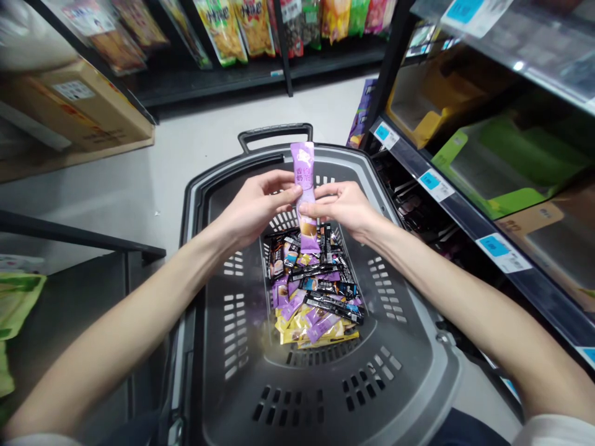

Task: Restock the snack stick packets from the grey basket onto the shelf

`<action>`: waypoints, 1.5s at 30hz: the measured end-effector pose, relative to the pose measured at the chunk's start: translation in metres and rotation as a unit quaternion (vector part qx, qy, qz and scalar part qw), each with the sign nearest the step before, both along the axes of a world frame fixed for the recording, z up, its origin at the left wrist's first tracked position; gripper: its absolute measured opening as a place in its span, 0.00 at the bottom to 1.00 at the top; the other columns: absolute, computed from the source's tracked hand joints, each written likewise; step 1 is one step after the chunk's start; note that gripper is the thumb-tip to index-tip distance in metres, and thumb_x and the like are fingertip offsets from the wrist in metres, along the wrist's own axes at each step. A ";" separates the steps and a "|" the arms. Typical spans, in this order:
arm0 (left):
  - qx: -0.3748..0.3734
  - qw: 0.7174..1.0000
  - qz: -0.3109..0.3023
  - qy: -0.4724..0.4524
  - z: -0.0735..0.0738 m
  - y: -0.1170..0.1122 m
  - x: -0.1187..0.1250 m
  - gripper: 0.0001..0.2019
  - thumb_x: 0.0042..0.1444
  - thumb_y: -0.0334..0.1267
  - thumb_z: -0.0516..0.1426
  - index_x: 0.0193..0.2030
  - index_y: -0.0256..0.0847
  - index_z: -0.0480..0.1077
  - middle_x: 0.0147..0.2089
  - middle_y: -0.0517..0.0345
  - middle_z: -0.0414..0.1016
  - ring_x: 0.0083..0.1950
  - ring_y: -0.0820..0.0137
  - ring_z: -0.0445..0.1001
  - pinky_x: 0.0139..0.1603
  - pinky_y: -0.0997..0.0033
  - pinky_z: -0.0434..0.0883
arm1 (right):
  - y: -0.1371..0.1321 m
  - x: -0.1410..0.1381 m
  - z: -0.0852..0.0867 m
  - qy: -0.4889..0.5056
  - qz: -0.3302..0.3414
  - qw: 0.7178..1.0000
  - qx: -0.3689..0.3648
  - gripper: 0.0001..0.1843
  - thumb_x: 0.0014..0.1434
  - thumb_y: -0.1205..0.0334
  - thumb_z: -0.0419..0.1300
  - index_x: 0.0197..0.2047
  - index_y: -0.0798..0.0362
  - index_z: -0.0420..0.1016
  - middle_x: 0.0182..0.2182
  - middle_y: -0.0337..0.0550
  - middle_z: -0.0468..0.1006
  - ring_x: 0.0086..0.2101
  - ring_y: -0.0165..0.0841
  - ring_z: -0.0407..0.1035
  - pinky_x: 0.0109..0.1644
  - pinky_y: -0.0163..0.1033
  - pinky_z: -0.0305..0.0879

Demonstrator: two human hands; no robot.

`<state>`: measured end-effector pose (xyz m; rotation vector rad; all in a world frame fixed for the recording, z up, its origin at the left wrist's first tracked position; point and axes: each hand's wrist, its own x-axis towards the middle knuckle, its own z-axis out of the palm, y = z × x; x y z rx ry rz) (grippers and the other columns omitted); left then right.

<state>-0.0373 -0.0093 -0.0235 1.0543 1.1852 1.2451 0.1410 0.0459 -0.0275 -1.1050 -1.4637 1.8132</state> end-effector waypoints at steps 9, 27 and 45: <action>-0.009 0.999 -0.009 0.042 0.008 -0.003 0.003 0.17 0.53 0.25 0.65 0.51 0.29 0.74 0.43 0.52 0.78 0.40 0.75 0.75 0.47 0.69 0.74 | 0.003 -0.001 -0.004 0.010 -0.014 1.000 -0.001 0.23 0.31 0.63 0.84 0.31 0.57 0.83 0.26 0.45 0.83 0.26 0.32 0.76 0.30 0.36 0.70; 0.127 0.935 0.054 0.327 0.001 -0.002 0.002 0.19 0.49 0.38 0.72 0.47 0.38 0.78 0.51 0.54 0.81 0.46 0.71 0.77 0.51 0.68 0.74 | 0.003 -0.003 0.002 0.142 0.002 0.990 -0.016 0.14 0.50 0.73 0.71 0.42 0.58 0.82 0.40 0.47 0.86 0.41 0.33 0.79 0.51 0.41 0.78; -0.073 0.995 -0.067 -0.014 0.011 -0.012 0.010 0.20 0.56 0.30 0.66 0.56 0.37 0.74 0.44 0.52 0.83 0.40 0.71 0.80 0.47 0.68 0.76 | 0.006 -0.003 -0.012 0.104 -0.062 0.987 0.108 0.30 0.39 0.49 0.84 0.36 0.54 0.75 0.30 0.38 0.78 0.30 0.28 0.72 0.35 0.36 0.74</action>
